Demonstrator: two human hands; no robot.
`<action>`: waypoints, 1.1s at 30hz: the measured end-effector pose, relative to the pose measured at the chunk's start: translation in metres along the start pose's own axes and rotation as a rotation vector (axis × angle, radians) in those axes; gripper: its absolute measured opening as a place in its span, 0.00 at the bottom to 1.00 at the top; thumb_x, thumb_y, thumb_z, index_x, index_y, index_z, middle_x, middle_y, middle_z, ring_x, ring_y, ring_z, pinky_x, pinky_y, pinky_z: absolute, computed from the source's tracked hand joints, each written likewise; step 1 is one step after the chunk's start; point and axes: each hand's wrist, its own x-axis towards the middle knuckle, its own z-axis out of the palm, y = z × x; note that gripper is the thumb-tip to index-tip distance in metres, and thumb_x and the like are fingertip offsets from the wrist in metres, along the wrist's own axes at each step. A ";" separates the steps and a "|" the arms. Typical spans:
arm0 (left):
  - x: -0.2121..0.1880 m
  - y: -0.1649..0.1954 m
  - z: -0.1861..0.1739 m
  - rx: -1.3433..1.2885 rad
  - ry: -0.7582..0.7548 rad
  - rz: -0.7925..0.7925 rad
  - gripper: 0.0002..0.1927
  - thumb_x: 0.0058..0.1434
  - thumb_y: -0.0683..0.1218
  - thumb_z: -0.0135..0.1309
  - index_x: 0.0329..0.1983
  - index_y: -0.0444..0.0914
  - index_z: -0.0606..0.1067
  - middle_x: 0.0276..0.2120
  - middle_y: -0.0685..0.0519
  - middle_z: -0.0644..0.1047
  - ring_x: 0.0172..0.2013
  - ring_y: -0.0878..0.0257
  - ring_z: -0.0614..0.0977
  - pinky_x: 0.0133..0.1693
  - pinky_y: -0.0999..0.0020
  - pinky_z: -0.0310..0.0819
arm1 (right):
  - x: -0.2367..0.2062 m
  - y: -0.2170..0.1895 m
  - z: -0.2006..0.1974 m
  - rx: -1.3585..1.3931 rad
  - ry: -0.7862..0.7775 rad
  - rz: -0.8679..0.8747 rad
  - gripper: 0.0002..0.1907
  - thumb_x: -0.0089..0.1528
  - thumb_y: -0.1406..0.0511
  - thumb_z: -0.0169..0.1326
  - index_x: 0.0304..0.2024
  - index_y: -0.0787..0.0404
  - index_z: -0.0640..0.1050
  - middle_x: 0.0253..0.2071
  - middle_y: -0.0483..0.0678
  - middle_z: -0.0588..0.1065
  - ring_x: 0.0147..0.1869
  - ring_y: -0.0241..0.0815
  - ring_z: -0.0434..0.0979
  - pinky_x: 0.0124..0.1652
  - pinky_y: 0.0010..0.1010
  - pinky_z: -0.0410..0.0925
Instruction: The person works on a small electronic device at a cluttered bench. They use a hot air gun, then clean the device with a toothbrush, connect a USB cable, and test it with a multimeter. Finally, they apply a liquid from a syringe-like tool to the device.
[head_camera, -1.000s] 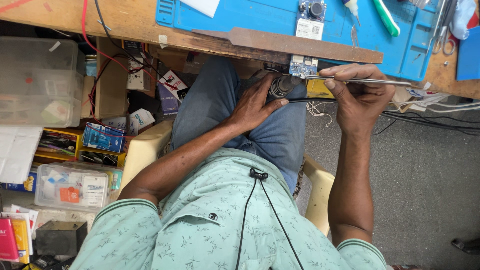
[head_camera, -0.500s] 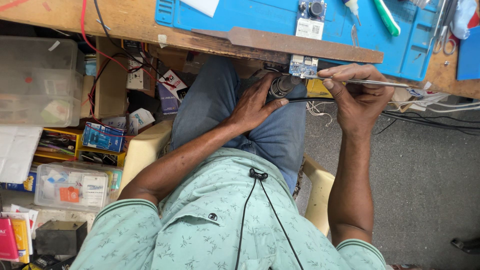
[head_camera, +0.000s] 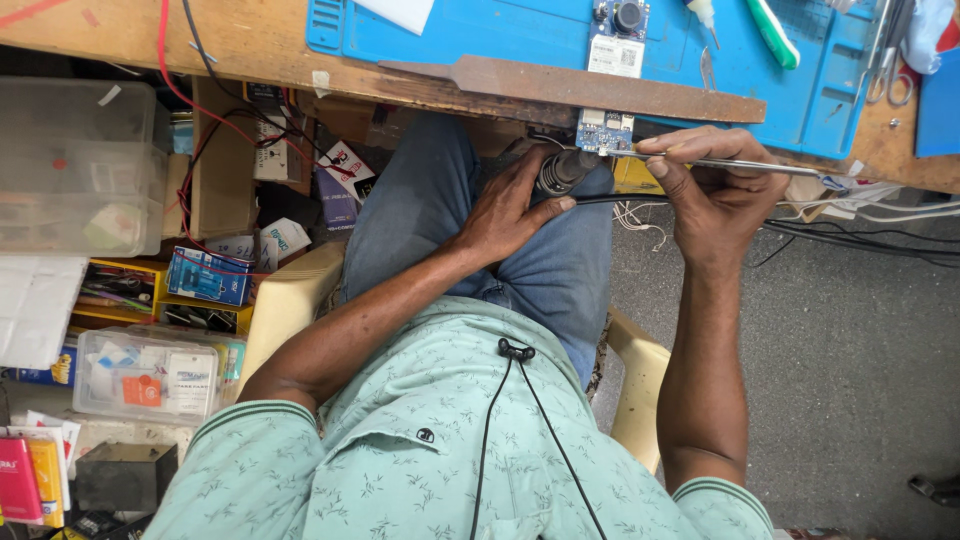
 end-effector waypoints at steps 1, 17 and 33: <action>-0.001 0.001 -0.001 0.000 -0.001 0.000 0.35 0.69 0.62 0.53 0.69 0.37 0.61 0.59 0.36 0.74 0.61 0.40 0.76 0.59 0.45 0.72 | 0.000 -0.001 0.002 0.003 0.004 0.000 0.09 0.70 0.78 0.63 0.46 0.64 0.76 0.43 0.58 0.81 0.52 0.45 0.85 0.53 0.35 0.80; -0.009 0.010 -0.016 0.014 0.000 0.002 0.35 0.68 0.60 0.55 0.69 0.36 0.61 0.58 0.35 0.74 0.60 0.40 0.77 0.58 0.45 0.73 | 0.003 -0.012 0.014 0.004 -0.010 -0.022 0.09 0.70 0.78 0.62 0.46 0.64 0.75 0.43 0.58 0.81 0.52 0.45 0.85 0.53 0.36 0.80; -0.009 0.015 -0.024 -0.011 -0.020 -0.010 0.35 0.68 0.61 0.54 0.69 0.36 0.61 0.58 0.36 0.74 0.61 0.41 0.77 0.59 0.46 0.73 | 0.005 -0.015 0.021 0.010 0.016 -0.017 0.09 0.70 0.78 0.63 0.46 0.63 0.76 0.43 0.57 0.81 0.52 0.45 0.85 0.53 0.35 0.81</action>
